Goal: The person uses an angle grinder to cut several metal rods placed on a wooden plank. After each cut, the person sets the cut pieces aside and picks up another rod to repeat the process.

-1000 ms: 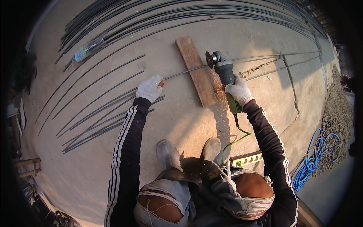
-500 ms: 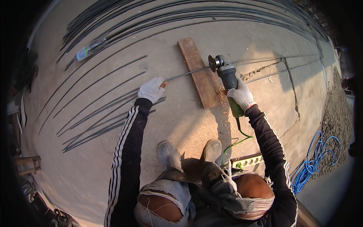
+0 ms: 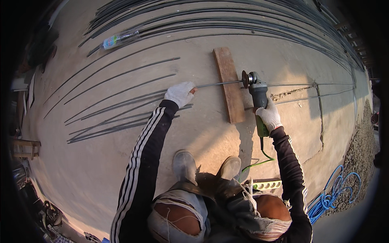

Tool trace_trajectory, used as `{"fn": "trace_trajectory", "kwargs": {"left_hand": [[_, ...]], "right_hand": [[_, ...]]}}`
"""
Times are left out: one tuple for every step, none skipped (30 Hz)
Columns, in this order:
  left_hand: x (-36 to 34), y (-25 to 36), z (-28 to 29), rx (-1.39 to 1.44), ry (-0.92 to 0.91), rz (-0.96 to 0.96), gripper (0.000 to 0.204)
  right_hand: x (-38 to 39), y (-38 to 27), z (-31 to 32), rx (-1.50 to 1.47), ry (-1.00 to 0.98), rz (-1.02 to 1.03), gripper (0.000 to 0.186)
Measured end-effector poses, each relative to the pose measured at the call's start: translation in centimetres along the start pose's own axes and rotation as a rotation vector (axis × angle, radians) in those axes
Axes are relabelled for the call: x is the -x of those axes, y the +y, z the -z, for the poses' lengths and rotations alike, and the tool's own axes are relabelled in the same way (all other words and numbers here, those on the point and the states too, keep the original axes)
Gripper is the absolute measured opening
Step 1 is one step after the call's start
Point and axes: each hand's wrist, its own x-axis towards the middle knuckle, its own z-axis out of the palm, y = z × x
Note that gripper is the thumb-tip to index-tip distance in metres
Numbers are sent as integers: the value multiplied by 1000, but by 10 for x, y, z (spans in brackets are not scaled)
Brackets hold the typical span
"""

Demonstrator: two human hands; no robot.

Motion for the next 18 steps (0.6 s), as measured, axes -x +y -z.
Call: {"fn": "trace_trajectory", "kwargs": {"left_hand": [[1, 0, 0, 7, -7, 1, 28], [0, 0, 0, 16, 4, -5, 28], [-2, -2, 0, 20, 17, -19, 27], [-1, -1, -2, 33, 36, -34, 27], [1, -2, -3, 48, 50, -38, 26], [0, -3, -4, 16, 52, -53, 24], [1, -4, -3, -18, 48, -57, 23], [5, -7, -1, -16, 45, -77, 22], [8, -10, 2, -4, 51, -107, 22], [10, -11, 4, -55, 38, -99, 20], [17, -17, 8, -84, 22, -104, 19], [28, -27, 17, -96, 39, -109, 19], [36, -36, 21, -90, 41, -119, 18], [41, -40, 24, -71, 67, -158, 18], [49, -48, 27, -116, 63, -111, 19], [57, -57, 30, -142, 79, -95, 20], [68, -68, 34, -196, 94, -111, 21], [82, -77, 38, -229, 84, -59, 22]], "right_hand": [[2, 3, -1, 19, -3, 8, 41], [6, 7, -3, -32, 1, -6, 41], [7, 11, -4, -116, 22, 8, 40], [13, 17, -4, -203, 27, 30, 39], [16, 23, -5, -293, 21, 54, 38], [17, 28, -4, -356, 32, -22, 38], [17, 31, -2, -437, 11, -72, 39], [18, 35, 0, -499, 39, -72, 39], [19, 38, 4, -594, 33, -30, 38], [19, 40, 6, -602, 71, -50, 39], [19, 42, 7, -615, 122, -67, 39], [20, 43, 8, -672, 104, -27, 37], [20, 44, 9, -717, 117, -13, 35], [23, 42, 10, -700, 112, -7, 35], [25, 41, 10, -676, 96, 22, 36], [27, 39, 10, -647, 100, 44, 37], [29, 35, 11, -605, 133, 43, 38], [35, 32, 15, -631, 83, 55, 35]]}}
